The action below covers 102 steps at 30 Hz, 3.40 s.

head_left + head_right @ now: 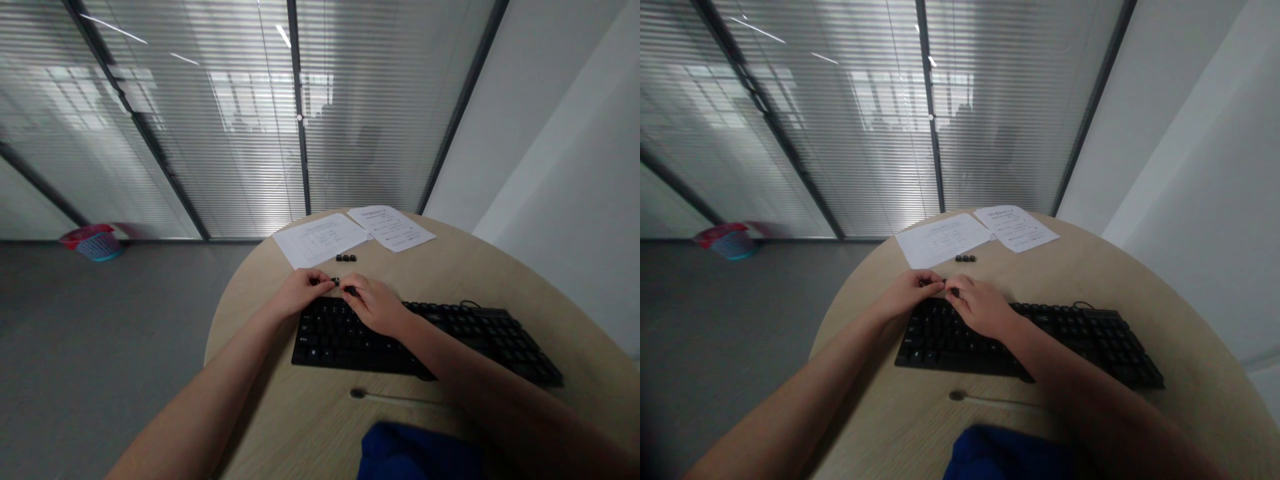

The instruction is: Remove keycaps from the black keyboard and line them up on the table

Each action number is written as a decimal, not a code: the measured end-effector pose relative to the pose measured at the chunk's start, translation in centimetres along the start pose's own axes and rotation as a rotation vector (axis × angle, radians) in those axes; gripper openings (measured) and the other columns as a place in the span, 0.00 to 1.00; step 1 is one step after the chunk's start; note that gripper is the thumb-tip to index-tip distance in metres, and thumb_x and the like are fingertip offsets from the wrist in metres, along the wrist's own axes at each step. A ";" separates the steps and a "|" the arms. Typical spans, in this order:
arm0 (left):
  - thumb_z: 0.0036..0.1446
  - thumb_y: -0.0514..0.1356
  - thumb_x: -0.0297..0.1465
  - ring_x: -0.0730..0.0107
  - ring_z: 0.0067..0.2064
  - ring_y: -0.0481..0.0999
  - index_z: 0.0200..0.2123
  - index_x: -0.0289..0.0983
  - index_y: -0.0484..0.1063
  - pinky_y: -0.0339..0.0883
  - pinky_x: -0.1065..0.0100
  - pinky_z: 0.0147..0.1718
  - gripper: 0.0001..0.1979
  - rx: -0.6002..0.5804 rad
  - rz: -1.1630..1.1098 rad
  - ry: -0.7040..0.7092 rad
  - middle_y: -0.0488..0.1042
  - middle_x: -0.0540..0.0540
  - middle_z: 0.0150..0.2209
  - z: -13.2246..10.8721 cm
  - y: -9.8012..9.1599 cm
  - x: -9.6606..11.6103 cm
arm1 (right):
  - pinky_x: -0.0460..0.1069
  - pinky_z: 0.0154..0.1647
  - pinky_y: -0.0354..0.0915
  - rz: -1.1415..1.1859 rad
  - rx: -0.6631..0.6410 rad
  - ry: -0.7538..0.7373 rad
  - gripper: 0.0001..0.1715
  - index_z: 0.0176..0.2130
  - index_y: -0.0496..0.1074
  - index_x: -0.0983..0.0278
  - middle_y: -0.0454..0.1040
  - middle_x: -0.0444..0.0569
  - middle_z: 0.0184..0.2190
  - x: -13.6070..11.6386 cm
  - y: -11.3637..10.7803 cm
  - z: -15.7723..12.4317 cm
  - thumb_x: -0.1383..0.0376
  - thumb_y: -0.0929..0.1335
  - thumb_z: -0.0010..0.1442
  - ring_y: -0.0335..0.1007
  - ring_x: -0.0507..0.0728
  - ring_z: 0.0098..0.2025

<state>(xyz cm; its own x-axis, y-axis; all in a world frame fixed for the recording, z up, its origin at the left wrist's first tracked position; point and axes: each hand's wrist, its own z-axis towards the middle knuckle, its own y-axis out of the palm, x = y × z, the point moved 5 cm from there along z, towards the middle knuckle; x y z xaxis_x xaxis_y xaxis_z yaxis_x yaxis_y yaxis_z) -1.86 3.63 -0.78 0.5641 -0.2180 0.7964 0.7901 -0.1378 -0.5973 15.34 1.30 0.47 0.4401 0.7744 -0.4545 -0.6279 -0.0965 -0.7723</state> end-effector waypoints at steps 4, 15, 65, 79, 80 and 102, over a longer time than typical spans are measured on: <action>0.51 0.61 0.40 0.68 0.31 0.71 0.32 0.35 0.78 0.63 0.67 0.32 0.14 0.036 -0.017 -0.003 0.77 0.47 0.29 0.1 -0.1 0.0 | 0.51 0.42 0.62 -0.053 -0.057 -0.052 0.09 0.45 0.66 0.61 0.73 0.51 0.44 -0.5 0.3 0.0 0.62 0.60 0.68 0.70 0.57 0.42; 0.43 0.62 0.39 0.70 0.27 0.67 0.26 0.35 0.72 0.58 0.68 0.28 0.12 0.137 -0.099 -0.102 0.70 0.51 0.24 0.2 -0.3 -0.6 | 0.50 0.41 0.61 -0.173 -0.069 -0.062 0.08 0.44 0.67 0.62 0.74 0.50 0.42 -1.5 0.5 0.3 0.64 0.61 0.68 0.69 0.56 0.41; 0.52 0.59 0.36 0.62 0.31 0.74 0.33 0.38 0.81 0.61 0.65 0.32 0.11 0.098 0.081 0.012 0.79 0.46 0.29 0.6 -0.8 -0.9 | 0.48 0.37 0.65 -0.130 -0.097 0.575 0.14 0.42 0.80 0.67 0.80 0.52 0.35 15.6 -2.5 5.7 0.65 0.72 0.55 0.74 0.56 0.36; 0.52 0.60 0.35 0.62 0.32 0.75 0.33 0.39 0.81 0.62 0.66 0.33 0.10 0.086 0.073 0.063 0.80 0.46 0.30 0.9 -0.8 -1.3 | 0.47 0.35 0.63 -0.057 -0.169 0.545 0.15 0.42 0.79 0.66 0.78 0.48 0.31 16.8 -1.6 6.0 0.64 0.72 0.53 0.69 0.52 0.31; 0.52 0.60 0.35 0.62 0.32 0.75 0.33 0.39 0.81 0.62 0.66 0.33 0.10 0.089 0.067 0.065 0.80 0.46 0.30 0.8 -0.8 -1.3 | 0.47 0.34 0.63 -0.061 -0.166 0.542 0.16 0.43 0.79 0.66 0.78 0.48 0.32 16.8 -1.6 6.0 0.64 0.72 0.53 0.69 0.52 0.30; 0.50 0.60 0.36 0.63 0.32 0.75 0.32 0.40 0.81 0.63 0.66 0.33 0.11 0.099 0.027 0.084 0.80 0.47 0.30 1.0 -0.8 -1.7 | 0.49 0.40 0.64 -0.142 -0.225 0.435 0.15 0.41 0.80 0.62 0.79 0.47 0.36 15.3 -0.2 8.1 0.62 0.74 0.51 0.72 0.55 0.37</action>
<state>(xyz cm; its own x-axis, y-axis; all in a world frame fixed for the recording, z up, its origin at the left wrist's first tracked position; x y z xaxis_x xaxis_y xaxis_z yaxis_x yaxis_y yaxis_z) -3.22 5.05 -1.52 0.5670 -0.3013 0.7666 0.7967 -0.0359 -0.6033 17.01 18.25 -2.72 0.7675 0.4622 -0.4441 -0.4098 -0.1790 -0.8945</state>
